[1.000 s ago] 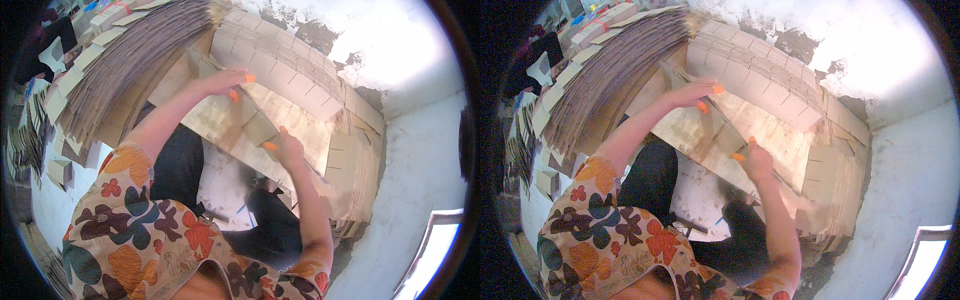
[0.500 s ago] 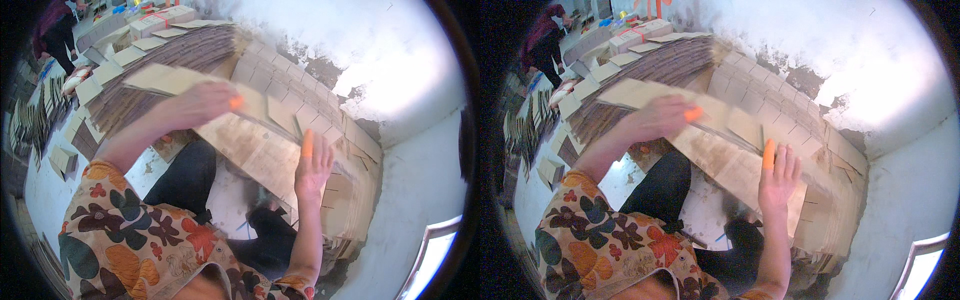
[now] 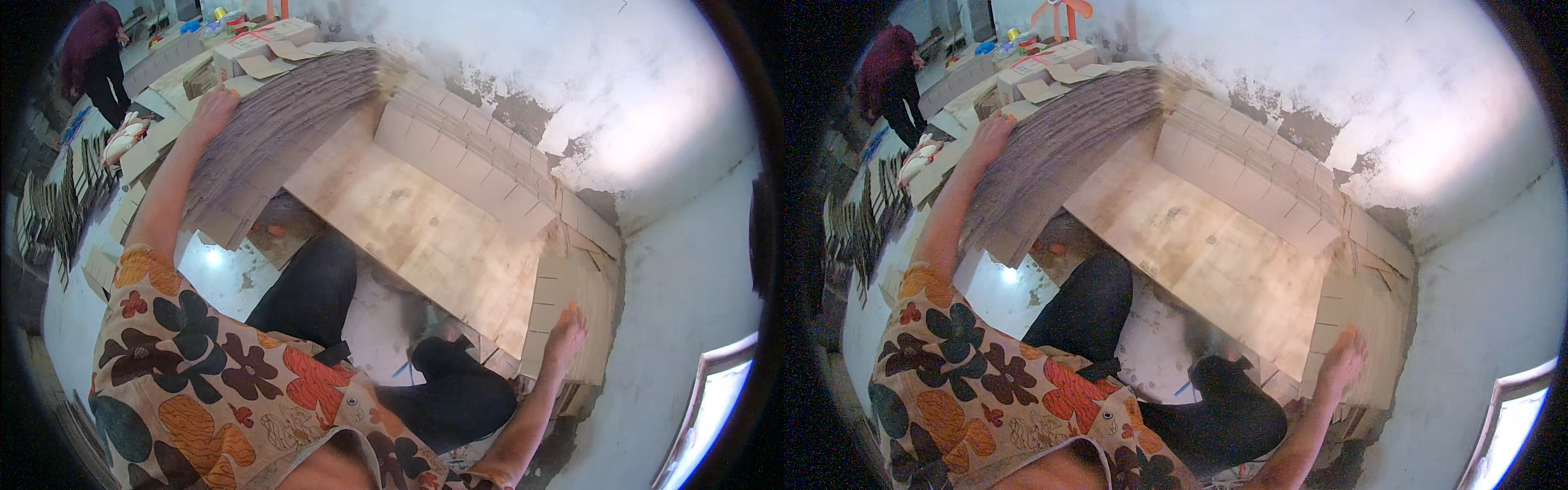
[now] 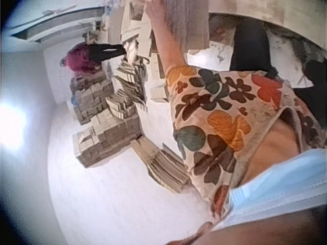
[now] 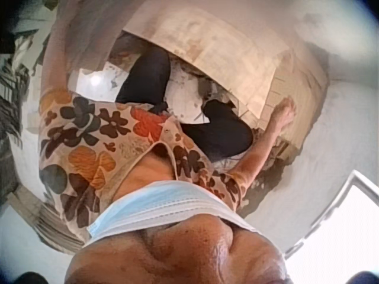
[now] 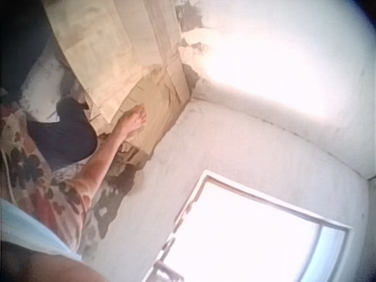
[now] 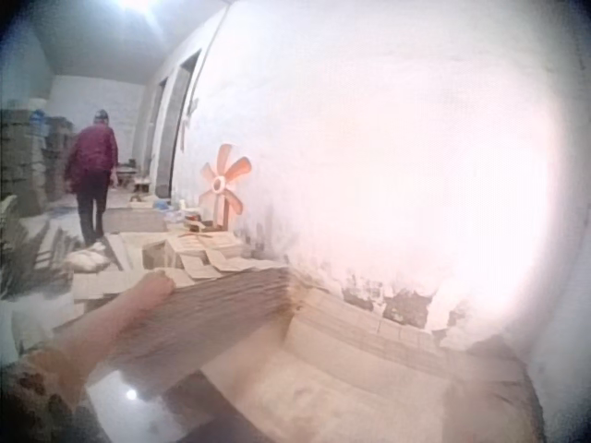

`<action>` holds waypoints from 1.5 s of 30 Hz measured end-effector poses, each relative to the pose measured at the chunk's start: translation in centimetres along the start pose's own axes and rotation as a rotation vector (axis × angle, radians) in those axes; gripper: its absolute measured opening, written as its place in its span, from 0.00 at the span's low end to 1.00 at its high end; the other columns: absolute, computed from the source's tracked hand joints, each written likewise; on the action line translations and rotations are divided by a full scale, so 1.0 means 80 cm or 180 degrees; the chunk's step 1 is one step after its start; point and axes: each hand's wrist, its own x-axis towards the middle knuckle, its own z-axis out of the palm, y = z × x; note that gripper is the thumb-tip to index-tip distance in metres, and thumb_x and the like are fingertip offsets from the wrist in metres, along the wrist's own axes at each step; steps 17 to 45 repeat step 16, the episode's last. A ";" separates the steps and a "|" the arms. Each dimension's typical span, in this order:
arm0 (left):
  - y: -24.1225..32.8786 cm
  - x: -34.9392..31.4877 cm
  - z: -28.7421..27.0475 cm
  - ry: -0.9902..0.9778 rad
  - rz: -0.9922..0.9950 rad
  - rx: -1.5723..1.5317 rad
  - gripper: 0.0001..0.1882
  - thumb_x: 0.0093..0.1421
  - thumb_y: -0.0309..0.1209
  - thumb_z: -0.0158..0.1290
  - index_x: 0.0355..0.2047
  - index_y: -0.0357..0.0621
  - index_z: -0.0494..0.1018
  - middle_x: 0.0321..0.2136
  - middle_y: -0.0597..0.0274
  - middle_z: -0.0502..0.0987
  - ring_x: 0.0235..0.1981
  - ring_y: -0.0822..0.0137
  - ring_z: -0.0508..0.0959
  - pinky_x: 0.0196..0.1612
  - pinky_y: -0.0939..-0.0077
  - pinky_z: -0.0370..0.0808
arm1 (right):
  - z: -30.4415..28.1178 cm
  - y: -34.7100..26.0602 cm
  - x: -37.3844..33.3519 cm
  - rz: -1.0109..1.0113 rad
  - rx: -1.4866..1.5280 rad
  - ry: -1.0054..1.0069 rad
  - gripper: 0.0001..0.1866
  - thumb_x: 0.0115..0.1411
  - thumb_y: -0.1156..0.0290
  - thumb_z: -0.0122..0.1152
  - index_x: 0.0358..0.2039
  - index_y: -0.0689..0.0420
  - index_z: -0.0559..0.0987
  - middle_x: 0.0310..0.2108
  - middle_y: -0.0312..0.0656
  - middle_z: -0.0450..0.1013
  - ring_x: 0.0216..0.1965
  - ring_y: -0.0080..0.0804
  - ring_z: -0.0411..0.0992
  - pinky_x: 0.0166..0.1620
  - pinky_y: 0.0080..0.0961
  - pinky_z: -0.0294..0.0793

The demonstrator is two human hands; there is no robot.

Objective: The person sits on the floor and repeatedly folds pre-cut cardboard sheets into accordion-style dividers. They insert each folded divider into a larger cardboard base, then stack the completed unit and repeat the process with new sheets.

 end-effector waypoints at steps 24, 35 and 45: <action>0.179 0.102 -0.097 0.0183 0.0864 -0.2080 0.22 0.48 0.43 0.63 0.37 0.38 0.76 0.31 0.44 0.78 0.31 0.59 0.78 0.37 0.66 0.71 | 0.061 0.120 -0.059 0.1529 -0.0694 -0.1406 0.42 0.51 0.48 0.62 0.61 0.56 0.59 0.60 0.50 0.59 0.59 0.50 0.58 0.56 0.50 0.59; 0.179 0.102 -0.097 0.0183 0.0864 -0.2080 0.22 0.48 0.43 0.63 0.37 0.38 0.76 0.31 0.44 0.78 0.31 0.59 0.78 0.37 0.66 0.71 | 0.061 0.120 -0.059 0.1529 -0.0694 -0.1406 0.42 0.51 0.48 0.62 0.61 0.56 0.59 0.60 0.50 0.59 0.59 0.50 0.58 0.56 0.50 0.59; 0.179 0.102 -0.097 0.0183 0.0864 -0.2080 0.22 0.48 0.43 0.63 0.37 0.38 0.76 0.31 0.44 0.78 0.31 0.59 0.78 0.37 0.66 0.71 | 0.061 0.120 -0.059 0.1529 -0.0694 -0.1406 0.42 0.51 0.48 0.62 0.61 0.56 0.59 0.60 0.50 0.59 0.59 0.50 0.58 0.56 0.50 0.59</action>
